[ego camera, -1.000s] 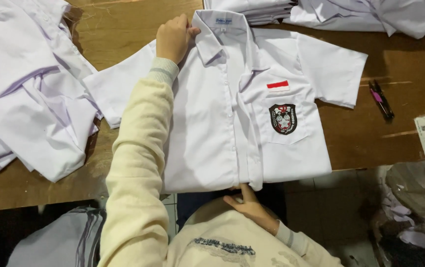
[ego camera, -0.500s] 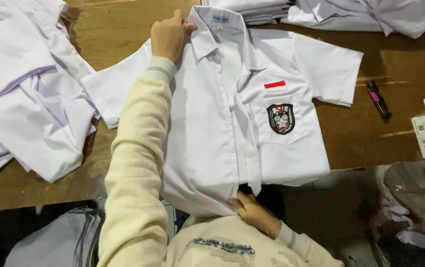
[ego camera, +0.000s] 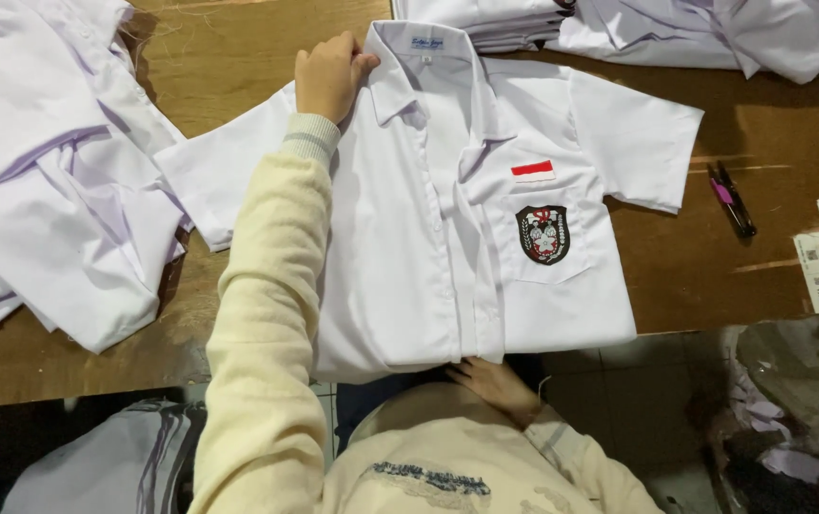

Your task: Buttoning the front of a white school shirt and folding it neatly on a wooden work surface.

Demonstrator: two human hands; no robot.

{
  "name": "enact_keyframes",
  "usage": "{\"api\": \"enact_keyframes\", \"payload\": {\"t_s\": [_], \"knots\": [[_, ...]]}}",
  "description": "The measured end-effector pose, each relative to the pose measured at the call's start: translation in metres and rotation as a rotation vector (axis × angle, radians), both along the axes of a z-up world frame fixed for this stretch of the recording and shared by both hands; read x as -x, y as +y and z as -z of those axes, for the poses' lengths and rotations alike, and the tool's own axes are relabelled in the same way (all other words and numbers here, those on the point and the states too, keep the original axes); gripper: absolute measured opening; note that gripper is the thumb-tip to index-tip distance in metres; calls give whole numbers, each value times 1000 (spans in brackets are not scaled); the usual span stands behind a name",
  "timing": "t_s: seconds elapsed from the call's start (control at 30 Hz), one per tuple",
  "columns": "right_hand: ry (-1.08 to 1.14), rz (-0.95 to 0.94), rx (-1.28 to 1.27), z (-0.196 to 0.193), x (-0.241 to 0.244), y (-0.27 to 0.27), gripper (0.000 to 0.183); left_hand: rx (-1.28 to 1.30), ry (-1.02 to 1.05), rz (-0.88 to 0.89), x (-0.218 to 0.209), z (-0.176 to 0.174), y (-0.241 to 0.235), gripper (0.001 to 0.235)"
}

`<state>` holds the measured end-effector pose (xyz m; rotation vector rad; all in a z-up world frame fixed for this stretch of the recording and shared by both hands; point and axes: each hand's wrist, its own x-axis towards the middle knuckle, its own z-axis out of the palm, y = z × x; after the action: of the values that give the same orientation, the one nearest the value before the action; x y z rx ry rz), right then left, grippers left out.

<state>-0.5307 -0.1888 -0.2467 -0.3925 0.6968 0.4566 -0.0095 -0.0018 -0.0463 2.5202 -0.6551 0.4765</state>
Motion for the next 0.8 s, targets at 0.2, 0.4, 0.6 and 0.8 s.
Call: {"api": "enact_keyframes", "payload": {"t_s": [0.2,0.4,0.6,0.8], "knots": [[-1506,-12,9,-60,-26,37,94,114,-53,146,-10,14,3,23],[138,20,-2,-107,-13,34,72,181,44,292,-10,6,10,25],[-351,-174,606,-41,48,0,89,240,165,130,5,-9,-2,40],[370,-543,986,-99,63,7,65,145,104,15,19,-27,-3,41]]}}
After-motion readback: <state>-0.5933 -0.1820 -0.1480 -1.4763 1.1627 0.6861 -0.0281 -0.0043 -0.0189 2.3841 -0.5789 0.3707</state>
